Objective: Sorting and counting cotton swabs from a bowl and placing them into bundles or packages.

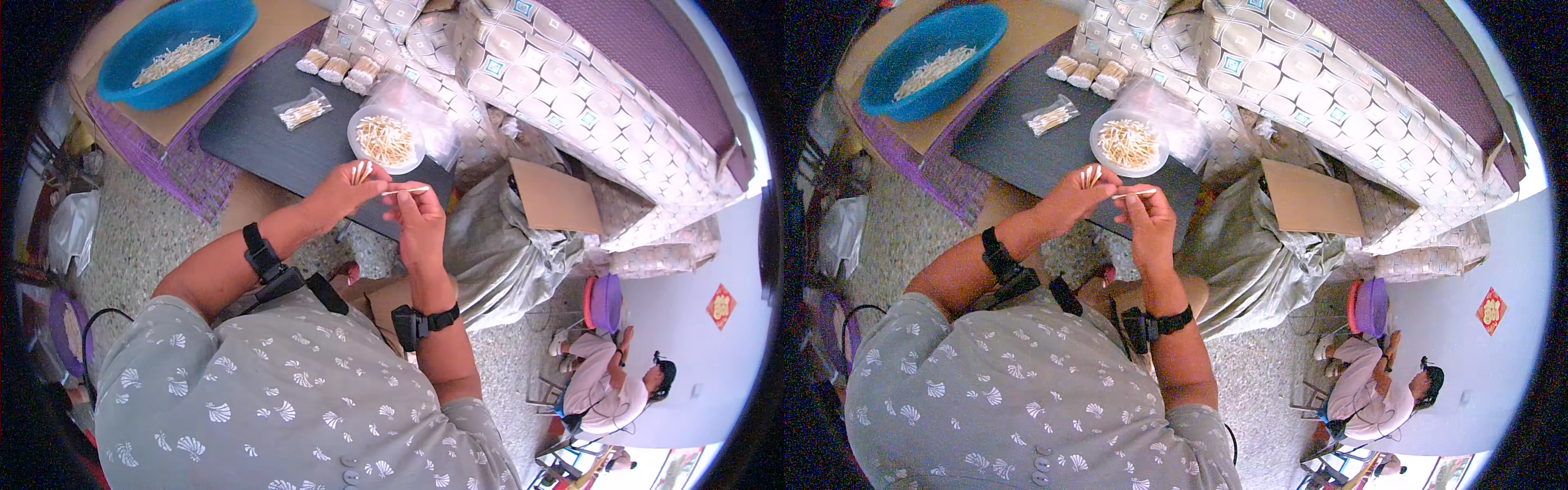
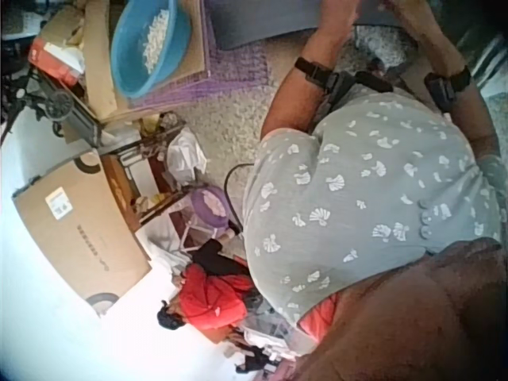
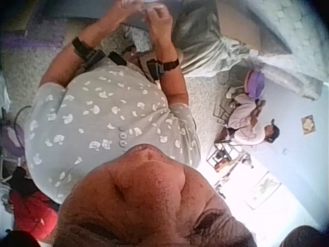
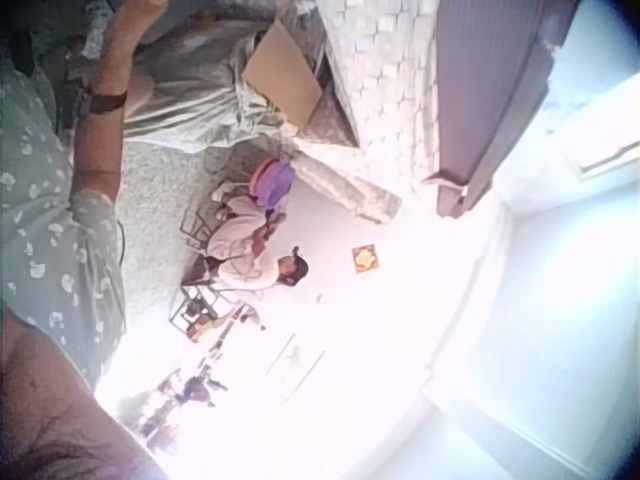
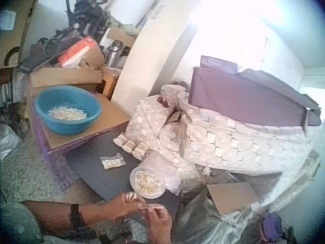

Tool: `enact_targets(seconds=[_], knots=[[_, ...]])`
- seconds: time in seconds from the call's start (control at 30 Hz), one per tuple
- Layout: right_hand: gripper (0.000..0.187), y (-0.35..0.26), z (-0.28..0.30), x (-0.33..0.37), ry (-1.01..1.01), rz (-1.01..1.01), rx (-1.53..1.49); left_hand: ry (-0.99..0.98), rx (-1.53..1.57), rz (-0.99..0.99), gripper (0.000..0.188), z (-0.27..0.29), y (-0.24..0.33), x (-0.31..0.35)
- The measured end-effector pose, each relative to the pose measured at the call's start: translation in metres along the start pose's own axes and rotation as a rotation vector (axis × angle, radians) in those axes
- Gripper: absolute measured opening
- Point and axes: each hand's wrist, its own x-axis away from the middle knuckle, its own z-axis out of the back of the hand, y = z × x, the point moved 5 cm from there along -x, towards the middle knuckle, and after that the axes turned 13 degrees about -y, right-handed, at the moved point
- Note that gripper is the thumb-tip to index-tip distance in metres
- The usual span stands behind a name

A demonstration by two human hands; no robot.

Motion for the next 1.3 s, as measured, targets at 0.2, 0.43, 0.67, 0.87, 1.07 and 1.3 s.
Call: enact_targets(seconds=[0.2,0.43,0.67,0.87,1.07,1.3], knots=[[0.013,0.007,0.01,0.007,-0.134,-0.096,0.046,-0.018,-0.035,0.067,0.021,-0.009,0.012,-0.014],[0.01,0.01,0.039,0.018,-0.04,-0.159,0.295,-0.197,0.01,0.003,0.025,-0.036,-0.019,-0.042],[0.013,0.032,0.041,0.02,-0.03,-0.227,0.246,-0.163,0.012,0.043,0.03,-0.032,-0.024,-0.029],[0.018,0.031,0.026,0.001,-0.131,-0.14,0.591,0.067,-0.114,0.065,0.033,0.041,-0.022,-0.011],[0.024,-0.008,0.015,-0.025,-0.258,0.116,1.169,0.282,0.056,-0.049,0.029,0.106,-0.037,-0.016],[0.028,0.0,0.005,-0.075,-0.395,0.119,1.327,0.429,-0.789,-0.254,0.022,0.146,-0.034,-0.029]])
